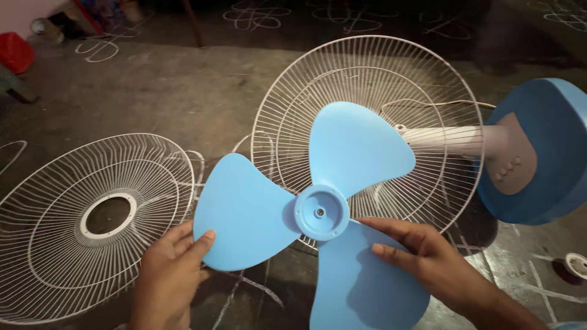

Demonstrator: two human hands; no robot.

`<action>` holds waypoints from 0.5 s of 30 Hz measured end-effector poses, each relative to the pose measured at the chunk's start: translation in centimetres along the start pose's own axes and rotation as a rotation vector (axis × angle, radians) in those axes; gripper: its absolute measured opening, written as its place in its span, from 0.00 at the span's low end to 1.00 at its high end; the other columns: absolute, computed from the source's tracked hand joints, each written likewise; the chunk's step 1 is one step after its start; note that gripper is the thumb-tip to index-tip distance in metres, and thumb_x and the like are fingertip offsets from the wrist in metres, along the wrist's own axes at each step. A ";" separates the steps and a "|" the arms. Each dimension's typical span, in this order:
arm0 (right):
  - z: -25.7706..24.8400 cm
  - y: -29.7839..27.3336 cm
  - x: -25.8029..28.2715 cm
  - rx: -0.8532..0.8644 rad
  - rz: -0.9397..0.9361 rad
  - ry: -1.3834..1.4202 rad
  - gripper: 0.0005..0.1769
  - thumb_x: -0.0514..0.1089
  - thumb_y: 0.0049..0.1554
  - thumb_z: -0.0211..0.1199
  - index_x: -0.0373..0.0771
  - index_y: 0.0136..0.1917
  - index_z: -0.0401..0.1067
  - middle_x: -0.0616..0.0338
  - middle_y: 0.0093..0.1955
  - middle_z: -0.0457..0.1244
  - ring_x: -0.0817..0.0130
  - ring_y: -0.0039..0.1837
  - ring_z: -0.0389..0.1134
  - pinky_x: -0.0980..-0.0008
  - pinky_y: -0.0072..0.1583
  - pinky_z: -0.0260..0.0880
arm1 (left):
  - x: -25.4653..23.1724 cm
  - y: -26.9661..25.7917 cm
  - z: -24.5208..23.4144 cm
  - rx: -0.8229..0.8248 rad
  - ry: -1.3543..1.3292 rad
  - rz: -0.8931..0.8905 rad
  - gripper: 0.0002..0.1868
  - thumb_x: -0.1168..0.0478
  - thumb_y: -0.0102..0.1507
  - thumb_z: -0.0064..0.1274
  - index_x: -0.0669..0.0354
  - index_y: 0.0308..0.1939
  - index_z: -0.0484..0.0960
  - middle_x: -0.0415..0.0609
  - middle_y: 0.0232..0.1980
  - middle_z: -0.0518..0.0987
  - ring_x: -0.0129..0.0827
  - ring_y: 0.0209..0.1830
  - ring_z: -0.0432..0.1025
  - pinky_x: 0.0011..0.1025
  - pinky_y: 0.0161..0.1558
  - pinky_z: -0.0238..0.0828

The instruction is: The person disassembles a blue and white electric fan by removing the front grille, unscrewing the central nut, and detaching the fan blades. The person then removes the rear grille and begins to loosen a screw on the motor housing with a screwdriver.

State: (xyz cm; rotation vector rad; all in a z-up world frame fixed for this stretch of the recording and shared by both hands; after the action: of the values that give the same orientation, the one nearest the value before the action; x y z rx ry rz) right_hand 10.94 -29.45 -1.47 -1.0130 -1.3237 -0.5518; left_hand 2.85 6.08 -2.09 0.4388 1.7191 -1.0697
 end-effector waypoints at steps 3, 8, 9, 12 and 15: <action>1.8 1.0 1.1 -0.018 0.022 -0.023 0.29 0.46 0.55 0.65 0.42 0.71 0.73 0.52 0.53 0.76 0.68 0.49 0.77 0.67 0.51 0.80 | -0.3 0.2 -2.2 0.037 -0.157 0.009 0.24 0.62 0.65 0.52 0.66 0.65 0.76 0.58 0.57 0.84 0.41 0.52 0.77 0.44 0.50 0.71; 5.5 3.3 3.5 0.036 -0.058 0.138 0.28 0.40 0.56 0.67 0.39 0.70 0.70 0.48 0.55 0.74 0.63 0.50 0.76 0.63 0.50 0.80 | -0.5 0.5 -7.7 -0.107 -0.264 -0.064 0.25 0.62 0.67 0.49 0.63 0.68 0.70 0.54 0.61 0.81 0.38 0.59 0.76 0.42 0.57 0.71; 6.2 3.8 3.9 0.035 -0.064 0.210 0.29 0.39 0.56 0.67 0.39 0.71 0.70 0.48 0.56 0.73 0.61 0.51 0.76 0.59 0.50 0.80 | -0.5 0.6 -8.7 -0.129 -0.290 -0.057 0.25 0.63 0.67 0.49 0.64 0.68 0.70 0.55 0.61 0.80 0.39 0.59 0.75 0.42 0.57 0.70; 8.5 5.5 5.0 0.001 -0.094 0.407 0.30 0.35 0.56 0.65 0.37 0.72 0.69 0.48 0.59 0.70 0.60 0.55 0.76 0.56 0.54 0.79 | 0.0 0.9 -11.6 -0.190 -0.383 -0.029 0.27 0.65 0.66 0.47 0.66 0.69 0.70 0.55 0.62 0.78 0.41 0.62 0.73 0.41 0.60 0.69; 11.1 7.2 5.4 -0.086 -0.134 0.525 0.27 0.34 0.52 0.62 0.36 0.66 0.69 0.52 0.58 0.69 0.68 0.57 0.74 0.63 0.59 0.73 | 0.8 1.5 -14.5 -0.231 -0.500 0.012 0.26 0.65 0.66 0.44 0.65 0.70 0.69 0.53 0.65 0.77 0.39 0.66 0.73 0.39 0.64 0.69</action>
State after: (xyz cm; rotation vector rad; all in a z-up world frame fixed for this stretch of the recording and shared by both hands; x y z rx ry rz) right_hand 12.13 -15.38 0.86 -0.7780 -0.9071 -0.9134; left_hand -4.65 18.62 -2.22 0.0258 1.3655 -0.8674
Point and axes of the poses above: each hand's wrist, its own y-axis towards the middle knuckle, its own z-axis out of the palm, x = y × z, the point moved 6 cm from there along y, towards the middle knuckle
